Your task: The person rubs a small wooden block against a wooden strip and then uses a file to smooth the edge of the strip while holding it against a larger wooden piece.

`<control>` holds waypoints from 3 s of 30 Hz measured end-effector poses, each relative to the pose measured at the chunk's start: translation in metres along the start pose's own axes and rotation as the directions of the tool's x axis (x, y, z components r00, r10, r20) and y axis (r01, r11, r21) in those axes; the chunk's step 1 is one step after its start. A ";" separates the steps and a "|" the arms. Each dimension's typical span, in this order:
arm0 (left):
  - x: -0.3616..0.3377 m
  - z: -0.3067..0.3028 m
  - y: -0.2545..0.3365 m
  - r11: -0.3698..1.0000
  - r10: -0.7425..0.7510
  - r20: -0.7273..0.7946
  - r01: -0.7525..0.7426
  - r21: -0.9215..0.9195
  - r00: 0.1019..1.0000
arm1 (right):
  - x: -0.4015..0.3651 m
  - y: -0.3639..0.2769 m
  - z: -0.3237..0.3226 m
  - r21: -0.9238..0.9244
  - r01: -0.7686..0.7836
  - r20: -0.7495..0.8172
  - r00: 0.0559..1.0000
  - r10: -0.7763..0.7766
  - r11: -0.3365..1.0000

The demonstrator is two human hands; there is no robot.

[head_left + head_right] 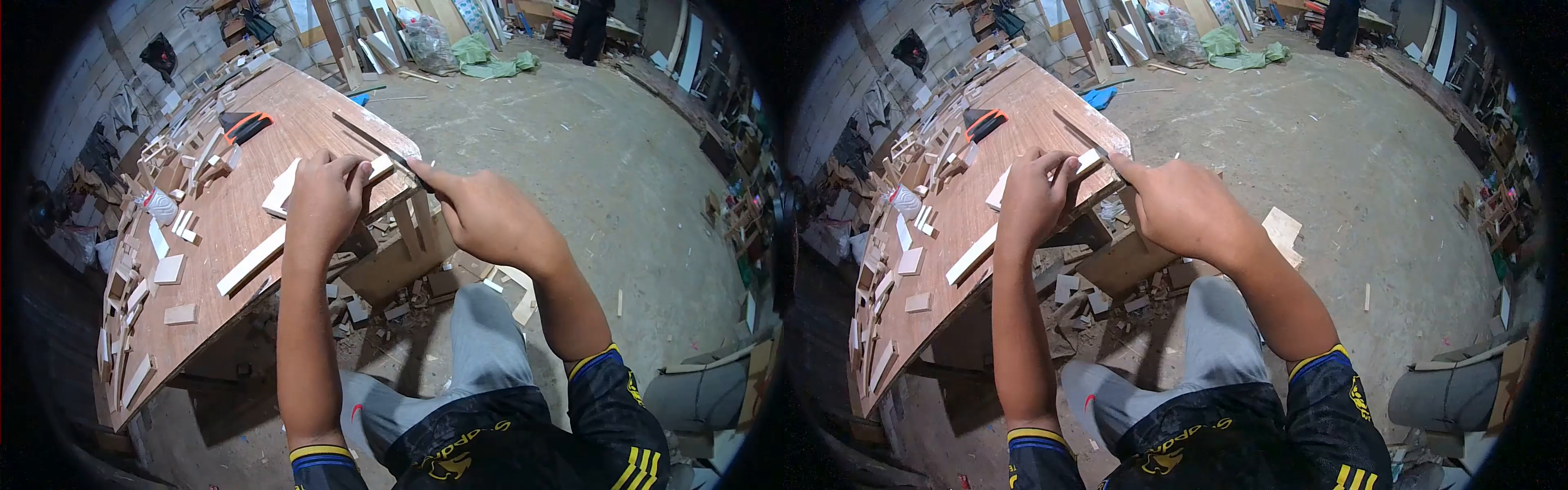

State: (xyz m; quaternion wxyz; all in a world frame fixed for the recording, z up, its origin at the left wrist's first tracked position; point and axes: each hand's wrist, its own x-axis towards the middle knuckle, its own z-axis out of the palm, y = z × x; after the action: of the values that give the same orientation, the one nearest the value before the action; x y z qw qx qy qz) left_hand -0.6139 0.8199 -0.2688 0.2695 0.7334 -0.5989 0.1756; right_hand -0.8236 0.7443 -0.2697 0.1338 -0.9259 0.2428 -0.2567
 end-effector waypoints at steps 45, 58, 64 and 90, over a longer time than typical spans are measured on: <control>-0.029 0.002 0.024 0.998 0.031 -0.097 -0.025 0.059 0.995 | -0.033 0.017 -0.007 0.156 0.030 -0.112 0.994 -0.013 0.987; -0.029 0.003 0.027 0.998 -0.022 -0.099 0.028 0.057 0.995 | -0.024 -0.005 -0.017 -0.041 0.134 -0.183 0.973 -0.139 0.990; -0.028 0.004 0.024 0.996 -0.008 -0.112 0.018 0.091 0.994 | -0.018 -0.014 -0.019 -0.056 -0.017 0.038 0.999 0.019 0.998; -0.025 0.007 0.023 0.992 -0.079 -0.123 0.091 0.089 0.989 | -0.011 -0.039 -0.021 -0.144 -0.065 0.021 0.997 0.068 0.987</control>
State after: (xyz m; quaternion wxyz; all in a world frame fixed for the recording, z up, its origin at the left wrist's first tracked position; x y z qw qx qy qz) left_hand -0.6424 0.8321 -0.2842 0.2773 0.7583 -0.5409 0.2355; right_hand -0.8281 0.7805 -0.2415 0.0785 -0.9277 0.2897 -0.2220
